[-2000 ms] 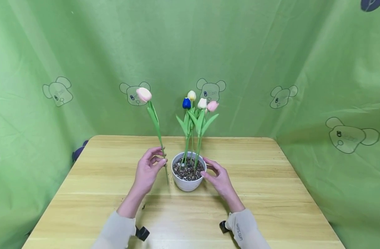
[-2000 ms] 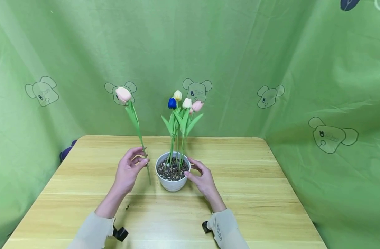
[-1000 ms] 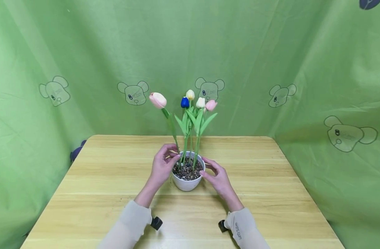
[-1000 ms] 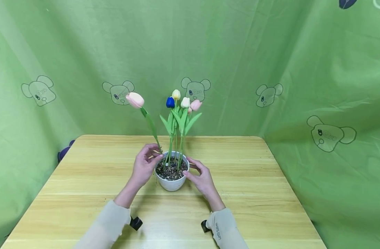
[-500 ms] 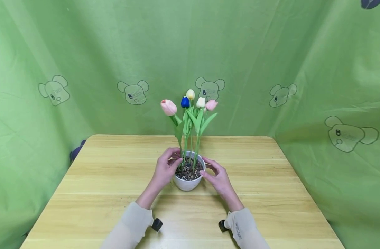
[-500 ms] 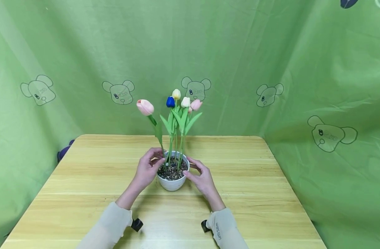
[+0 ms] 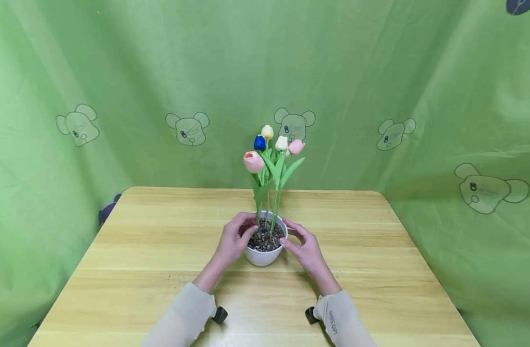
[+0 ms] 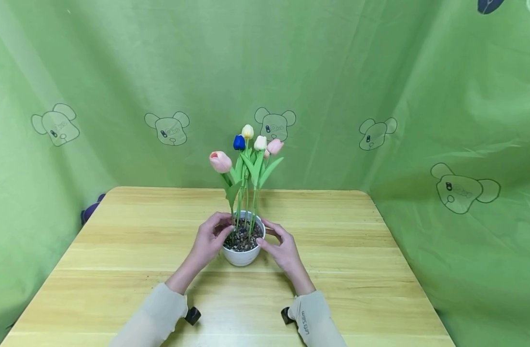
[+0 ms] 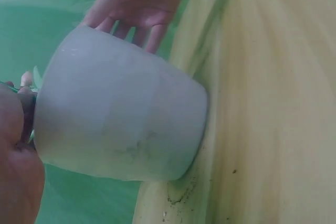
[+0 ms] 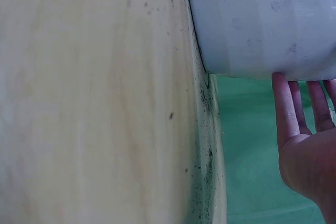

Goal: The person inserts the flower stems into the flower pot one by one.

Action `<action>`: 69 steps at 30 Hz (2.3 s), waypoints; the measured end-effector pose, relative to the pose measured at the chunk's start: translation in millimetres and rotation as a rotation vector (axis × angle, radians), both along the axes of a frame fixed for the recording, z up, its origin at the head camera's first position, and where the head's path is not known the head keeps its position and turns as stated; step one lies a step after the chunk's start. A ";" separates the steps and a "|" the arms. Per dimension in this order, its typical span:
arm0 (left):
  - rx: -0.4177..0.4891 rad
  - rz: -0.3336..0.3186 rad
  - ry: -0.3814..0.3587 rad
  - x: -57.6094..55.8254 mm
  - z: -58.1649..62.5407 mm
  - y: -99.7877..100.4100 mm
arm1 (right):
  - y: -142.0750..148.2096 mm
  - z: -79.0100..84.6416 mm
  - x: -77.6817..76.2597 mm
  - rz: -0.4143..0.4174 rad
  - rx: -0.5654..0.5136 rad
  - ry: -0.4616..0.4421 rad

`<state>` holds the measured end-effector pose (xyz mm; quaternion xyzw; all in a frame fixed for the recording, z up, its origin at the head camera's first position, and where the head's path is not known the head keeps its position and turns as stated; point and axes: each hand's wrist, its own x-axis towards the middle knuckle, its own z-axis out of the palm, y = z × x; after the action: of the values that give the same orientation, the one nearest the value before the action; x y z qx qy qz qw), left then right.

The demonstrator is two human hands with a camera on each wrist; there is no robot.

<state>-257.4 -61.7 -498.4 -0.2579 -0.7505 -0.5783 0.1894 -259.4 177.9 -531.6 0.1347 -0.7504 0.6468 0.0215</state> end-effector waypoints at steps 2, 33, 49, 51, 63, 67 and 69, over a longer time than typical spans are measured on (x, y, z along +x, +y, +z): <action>-0.013 0.003 0.024 1.0 -2.9 0.9 | -0.3 -0.3 -0.1 0.003 -0.003 0.001; -0.009 0.024 -0.058 3.3 16.7 -7.6 | -1.6 -2.7 -3.4 -0.002 0.002 0.025; 0.061 0.077 0.094 -5.5 0.9 -2.1 | -2.0 -3.6 -3.3 0.005 -0.010 0.015; 0.071 0.093 0.135 -7.6 -4.6 0.5 | -1.7 -3.6 -2.9 -0.001 -0.009 0.015; 0.093 0.123 0.232 -9.2 -16.6 10.3 | -1.7 -2.8 -1.7 0.006 -0.012 0.020; 0.091 0.120 0.261 -9.8 -18.2 9.7 | -1.4 -1.9 -1.4 0.001 -0.005 0.023; 0.088 0.127 0.273 -10.4 -18.6 9.9 | -1.2 -1.2 -1.2 0.000 -0.003 0.024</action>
<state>-267.7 -51.7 -517.0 -0.2776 -0.7066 -0.5570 0.3367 -260.6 176.7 -532.8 0.1427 -0.7491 0.6461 0.0308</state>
